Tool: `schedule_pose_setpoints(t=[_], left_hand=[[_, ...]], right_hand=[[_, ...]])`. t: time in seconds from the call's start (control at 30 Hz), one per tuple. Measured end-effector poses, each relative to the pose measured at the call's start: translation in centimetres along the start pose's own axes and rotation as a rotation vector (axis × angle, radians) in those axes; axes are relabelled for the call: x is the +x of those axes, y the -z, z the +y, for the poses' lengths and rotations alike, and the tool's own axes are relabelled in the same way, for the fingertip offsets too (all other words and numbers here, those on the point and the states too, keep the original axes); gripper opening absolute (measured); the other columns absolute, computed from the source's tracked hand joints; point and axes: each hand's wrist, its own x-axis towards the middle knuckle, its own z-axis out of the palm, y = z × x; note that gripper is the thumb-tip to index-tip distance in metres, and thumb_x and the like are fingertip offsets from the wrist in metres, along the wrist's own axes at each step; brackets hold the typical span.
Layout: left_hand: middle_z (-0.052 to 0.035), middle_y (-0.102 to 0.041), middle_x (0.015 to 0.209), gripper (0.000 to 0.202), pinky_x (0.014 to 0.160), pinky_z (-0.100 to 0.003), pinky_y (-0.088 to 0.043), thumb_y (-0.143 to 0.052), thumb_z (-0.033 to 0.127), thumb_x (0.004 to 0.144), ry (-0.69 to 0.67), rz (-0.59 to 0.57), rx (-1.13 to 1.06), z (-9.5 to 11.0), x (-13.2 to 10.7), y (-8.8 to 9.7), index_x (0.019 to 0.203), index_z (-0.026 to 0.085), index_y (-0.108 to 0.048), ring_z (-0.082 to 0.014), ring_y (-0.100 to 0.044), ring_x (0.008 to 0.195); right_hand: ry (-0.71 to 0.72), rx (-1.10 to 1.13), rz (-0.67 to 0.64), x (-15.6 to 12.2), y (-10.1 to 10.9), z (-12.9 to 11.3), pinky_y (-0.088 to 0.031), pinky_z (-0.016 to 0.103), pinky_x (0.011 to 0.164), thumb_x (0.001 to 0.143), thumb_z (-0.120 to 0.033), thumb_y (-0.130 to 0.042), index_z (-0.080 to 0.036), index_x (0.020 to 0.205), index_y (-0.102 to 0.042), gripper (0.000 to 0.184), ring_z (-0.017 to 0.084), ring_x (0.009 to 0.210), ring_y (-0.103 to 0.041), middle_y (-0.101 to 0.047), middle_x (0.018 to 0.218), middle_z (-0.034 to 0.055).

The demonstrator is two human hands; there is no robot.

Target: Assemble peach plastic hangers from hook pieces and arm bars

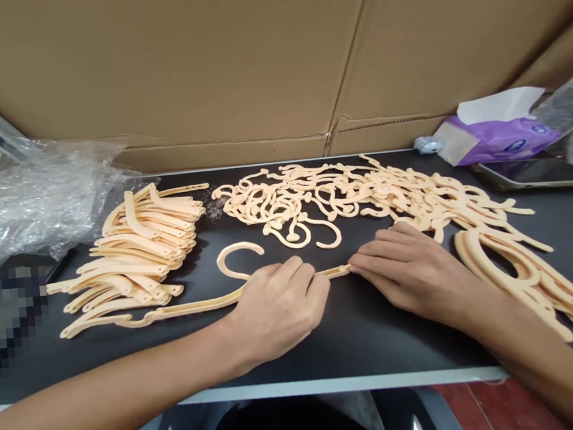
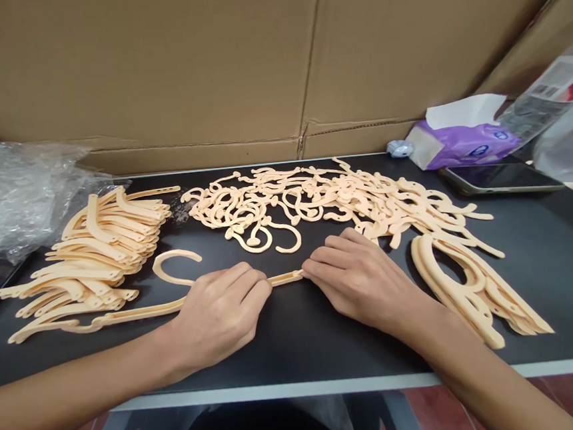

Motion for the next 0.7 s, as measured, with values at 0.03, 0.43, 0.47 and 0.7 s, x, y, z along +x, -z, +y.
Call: schedule_pose_setpoints(t=[0.03, 0.43, 0.47, 0.7], left_hand=[[-0.0022, -0.063, 0.070, 0.022, 0.053, -0.030, -0.043, -0.045, 0.000, 0.086, -0.001, 0.006, 0.001, 0.0, -0.1, 0.0, 0.078, 0.015, -0.059, -0.0183, -0.059, 0.064], [-0.0156, -0.070, 0.105, 0.026, 0.084, -0.037, -0.056, -0.049, 0.003, 0.089, -0.007, 0.057, -0.063, 0.1, 0.1, 0.2, 0.109, 0.003, -0.065, -0.0267, -0.066, 0.098], [-0.0164, -0.070, 0.108, 0.026, 0.087, -0.037, -0.055, -0.048, 0.003, 0.090, -0.016, 0.082, -0.078, 0.1, 0.2, 0.2, 0.109, 0.003, -0.066, -0.0274, -0.065, 0.101], [-0.0123, -0.071, 0.111, 0.027, 0.096, -0.039, -0.050, -0.046, 0.001, 0.090, -0.105, 0.204, -0.117, 0.1, 0.2, 0.4, 0.102, 0.009, -0.068, -0.0272, -0.061, 0.111]], right_hand=[[-0.002, -0.004, 0.011, 0.0, 0.0, 0.0, -0.034, 0.034, 0.065, 0.095, -0.011, -0.057, -0.016, 0.084, -0.070, 0.018, 0.016, 0.068, -0.055, -0.070, 0.076, 0.0060], [-0.168, 0.127, 0.204, 0.0, 0.2, 1.0, -0.050, 0.035, 0.070, 0.092, -0.015, -0.063, -0.023, 0.089, -0.073, 0.013, 0.018, 0.072, -0.067, -0.075, 0.081, 0.0041], [-0.182, 0.119, 0.227, 0.0, 0.2, 1.0, -0.050, 0.035, 0.070, 0.092, -0.015, -0.063, -0.023, 0.089, -0.073, 0.013, 0.018, 0.073, -0.068, -0.075, 0.082, 0.0041], [-0.295, 0.115, 0.360, -0.3, 0.3, 1.2, -0.053, 0.037, 0.072, 0.090, -0.015, -0.066, -0.025, 0.090, -0.073, 0.012, 0.020, 0.073, -0.068, -0.074, 0.084, 0.0049]])
